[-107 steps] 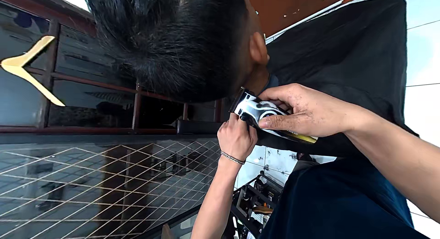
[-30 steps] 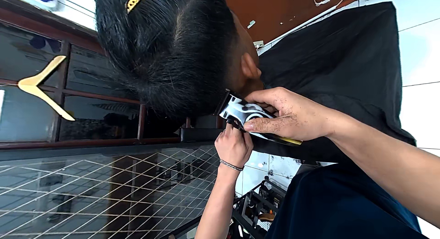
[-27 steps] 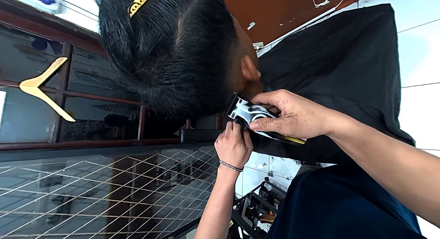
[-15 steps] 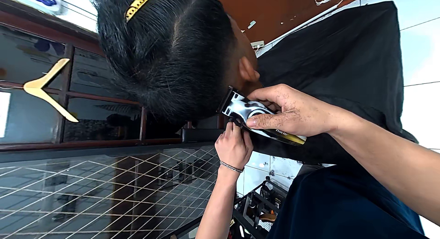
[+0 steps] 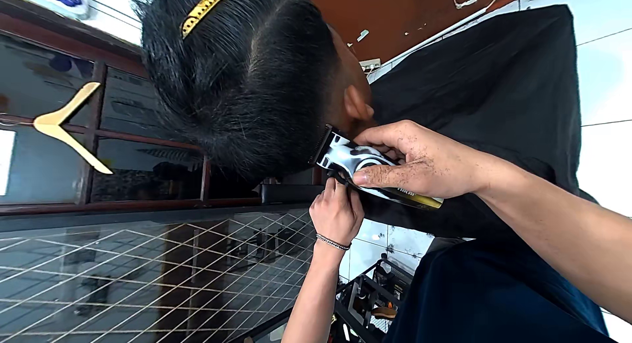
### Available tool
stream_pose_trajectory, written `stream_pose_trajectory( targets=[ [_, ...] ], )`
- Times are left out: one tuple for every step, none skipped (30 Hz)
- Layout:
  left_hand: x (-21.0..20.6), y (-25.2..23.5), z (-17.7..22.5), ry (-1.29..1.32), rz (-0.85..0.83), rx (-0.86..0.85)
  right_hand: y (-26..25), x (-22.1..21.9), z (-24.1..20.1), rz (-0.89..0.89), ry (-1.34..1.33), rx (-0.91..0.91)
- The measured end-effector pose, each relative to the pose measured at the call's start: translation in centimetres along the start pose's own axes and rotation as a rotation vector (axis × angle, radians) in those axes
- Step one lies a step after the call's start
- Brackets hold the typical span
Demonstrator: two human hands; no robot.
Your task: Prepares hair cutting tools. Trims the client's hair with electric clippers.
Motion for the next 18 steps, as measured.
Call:
stream_pose_trajectory(
  targets=[
    [0.02, 0.01, -0.02, 0.000, 0.000, 0.000, -0.02, 0.04, 0.14, -0.002, 0.000, -0.003],
    [0.04, 0.02, -0.04, 0.000, 0.000, 0.001, 0.00, 0.09, 0.45, -0.006, 0.002, -0.021],
    [0.06, 0.01, -0.06, 0.002, 0.002, 0.000, 0.00, 0.15, 0.75, -0.014, 0.004, -0.045],
    [0.09, -0.02, -0.06, 0.002, 0.004, -0.002, -0.03, 0.20, 0.86, -0.021, 0.000, -0.057],
    [0.07, -0.03, -0.04, -0.003, 0.006, -0.004, -0.05, 0.20, 0.71, -0.023, -0.011, -0.044],
    [0.05, 0.01, 0.00, -0.005, 0.005, -0.003, -0.06, 0.18, 0.38, -0.025, -0.026, -0.020],
    [0.05, 0.06, 0.02, -0.009, 0.002, -0.001, -0.06, 0.15, 0.09, -0.027, -0.038, -0.002],
    [0.08, 0.08, -0.01, -0.009, -0.003, 0.001, -0.08, 0.15, 0.01, -0.032, -0.044, 0.005],
    [0.13, 0.07, -0.03, -0.009, -0.005, -0.001, -0.08, 0.24, 0.16, -0.035, -0.043, 0.001],
    [0.15, 0.05, -0.03, -0.008, -0.006, -0.003, -0.04, 0.37, 0.44, -0.038, -0.033, -0.018],
    [0.16, 0.02, -0.03, -0.003, -0.006, -0.002, 0.00, 0.53, 0.65, -0.040, -0.022, -0.040],
    [0.17, 0.00, -0.02, -0.002, -0.001, -0.002, 0.00, 0.61, 0.65, -0.037, -0.017, -0.043],
    [0.15, -0.01, 0.03, -0.004, 0.002, -0.002, 0.01, 0.63, 0.43, -0.033, -0.027, -0.025],
    [0.16, 0.02, 0.09, -0.004, 0.002, -0.002, 0.00, 0.61, 0.12, -0.031, -0.042, 0.000],
    [0.20, 0.03, 0.16, -0.004, -0.002, -0.002, -0.02, 0.57, -0.08, -0.030, -0.055, 0.021],
    [0.25, -0.02, 0.21, -0.006, -0.004, -0.003, -0.06, 0.62, -0.05, -0.036, -0.055, 0.028],
    [0.29, -0.07, 0.27, -0.007, -0.003, -0.003, -0.10, 0.74, 0.20, -0.043, -0.047, 0.018],
    [0.36, -0.10, 0.33, -0.004, -0.009, 0.000, -0.09, 0.87, 0.51, -0.052, -0.036, -0.005]
  ],
)
Point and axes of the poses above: each hand's wrist, its own y-axis away from the middle knuckle, its own x-axis out of the back of the hand, z = x × y, the point moved 4 cm from there along -y, towards the middle knuckle, and after that the axes turned 15 degrees about -x, right-handed, at the moved point
